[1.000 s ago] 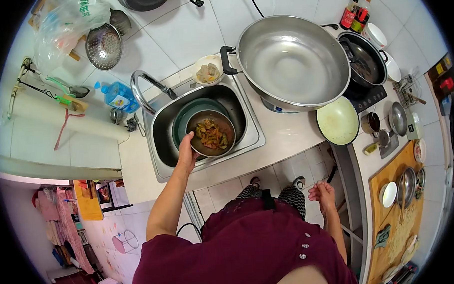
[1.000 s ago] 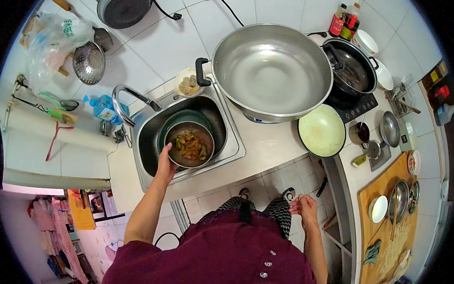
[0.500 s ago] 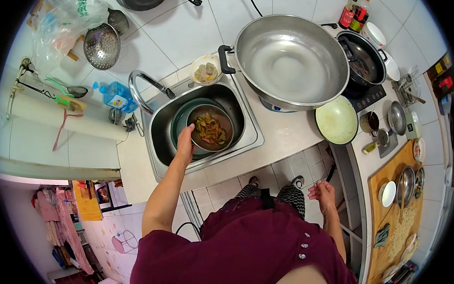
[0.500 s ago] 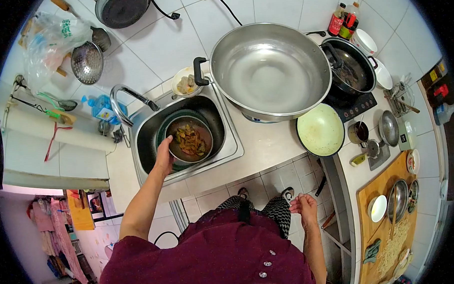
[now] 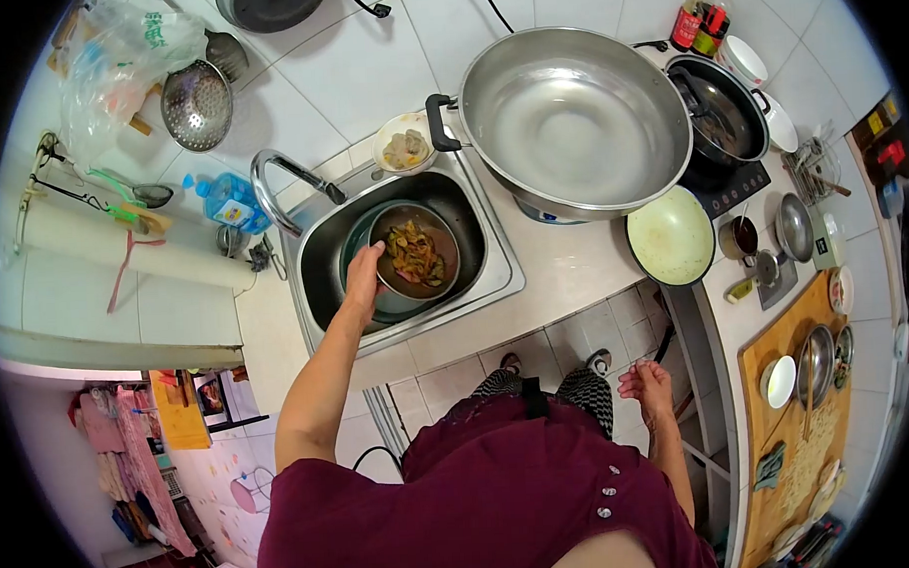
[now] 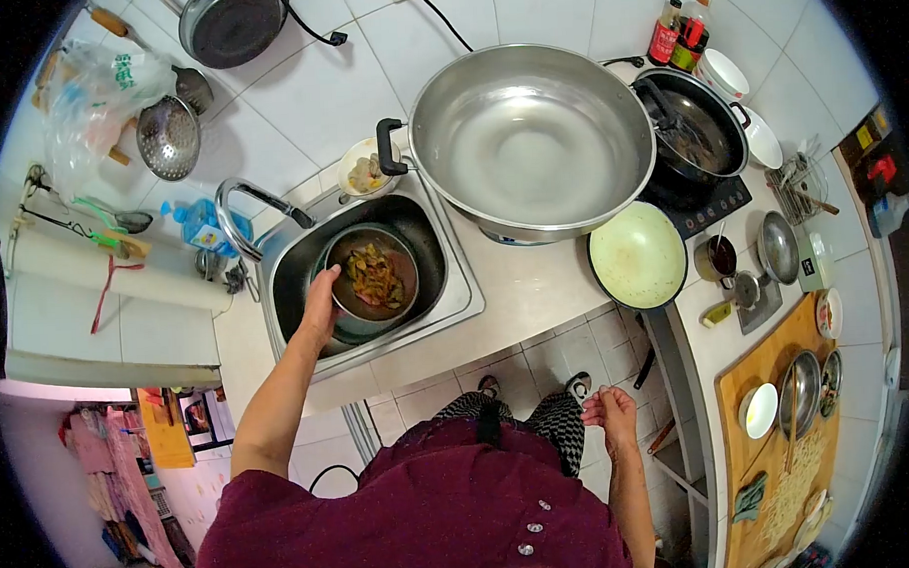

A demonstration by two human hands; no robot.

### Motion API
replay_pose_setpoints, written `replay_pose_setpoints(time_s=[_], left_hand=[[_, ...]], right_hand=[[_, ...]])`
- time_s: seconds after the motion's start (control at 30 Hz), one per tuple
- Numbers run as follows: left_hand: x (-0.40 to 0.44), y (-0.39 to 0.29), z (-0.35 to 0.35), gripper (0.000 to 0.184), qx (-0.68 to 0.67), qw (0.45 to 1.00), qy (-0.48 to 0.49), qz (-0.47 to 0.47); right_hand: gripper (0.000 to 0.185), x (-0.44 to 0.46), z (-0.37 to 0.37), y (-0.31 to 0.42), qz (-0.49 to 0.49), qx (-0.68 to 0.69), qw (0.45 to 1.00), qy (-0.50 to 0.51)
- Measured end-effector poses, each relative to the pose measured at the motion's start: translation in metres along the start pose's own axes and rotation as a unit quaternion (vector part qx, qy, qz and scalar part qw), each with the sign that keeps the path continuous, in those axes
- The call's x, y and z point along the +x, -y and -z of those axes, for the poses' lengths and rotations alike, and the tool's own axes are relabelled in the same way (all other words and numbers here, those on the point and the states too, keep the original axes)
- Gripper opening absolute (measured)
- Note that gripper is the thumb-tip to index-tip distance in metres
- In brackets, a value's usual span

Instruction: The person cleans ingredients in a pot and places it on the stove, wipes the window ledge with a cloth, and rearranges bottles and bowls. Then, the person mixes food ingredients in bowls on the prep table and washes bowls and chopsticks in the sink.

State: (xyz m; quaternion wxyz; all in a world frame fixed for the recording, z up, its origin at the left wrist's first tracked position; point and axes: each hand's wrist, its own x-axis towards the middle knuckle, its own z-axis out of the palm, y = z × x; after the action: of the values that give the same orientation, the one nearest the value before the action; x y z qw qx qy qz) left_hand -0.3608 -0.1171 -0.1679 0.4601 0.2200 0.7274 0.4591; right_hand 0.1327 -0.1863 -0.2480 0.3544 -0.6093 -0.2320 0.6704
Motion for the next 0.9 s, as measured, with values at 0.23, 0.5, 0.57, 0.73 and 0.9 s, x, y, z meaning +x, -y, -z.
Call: replay_pose_setpoints(time_s=[0.23,0.5,0.57,0.73,0.9], left_hand=[[0.001,-0.01,0.0,0.037,0.038,0.999,0.02,-0.002],[0.015,-0.003,0.005,0.072,0.07,0.997,0.01,-0.009],[0.012,-0.007,0.005,0.077,0.073,0.997,0.018,-0.01],[0.01,-0.012,0.002,0.044,0.077,0.997,-0.003,-0.026],[0.009,-0.018,0.004,0.052,0.081,0.996,0.016,-0.042]], right_hand=[[0.021,0.001,0.002,-0.003,-0.002,0.002,1.0,-0.007],[0.021,0.0,0.003,-0.005,-0.003,0.003,1.0,-0.006],[0.022,-0.001,0.003,-0.006,-0.002,0.003,1.0,-0.006],[0.022,-0.003,0.004,-0.006,0.001,0.001,1.0,-0.005],[0.022,-0.004,0.005,-0.007,0.0,0.004,1.0,-0.007]])
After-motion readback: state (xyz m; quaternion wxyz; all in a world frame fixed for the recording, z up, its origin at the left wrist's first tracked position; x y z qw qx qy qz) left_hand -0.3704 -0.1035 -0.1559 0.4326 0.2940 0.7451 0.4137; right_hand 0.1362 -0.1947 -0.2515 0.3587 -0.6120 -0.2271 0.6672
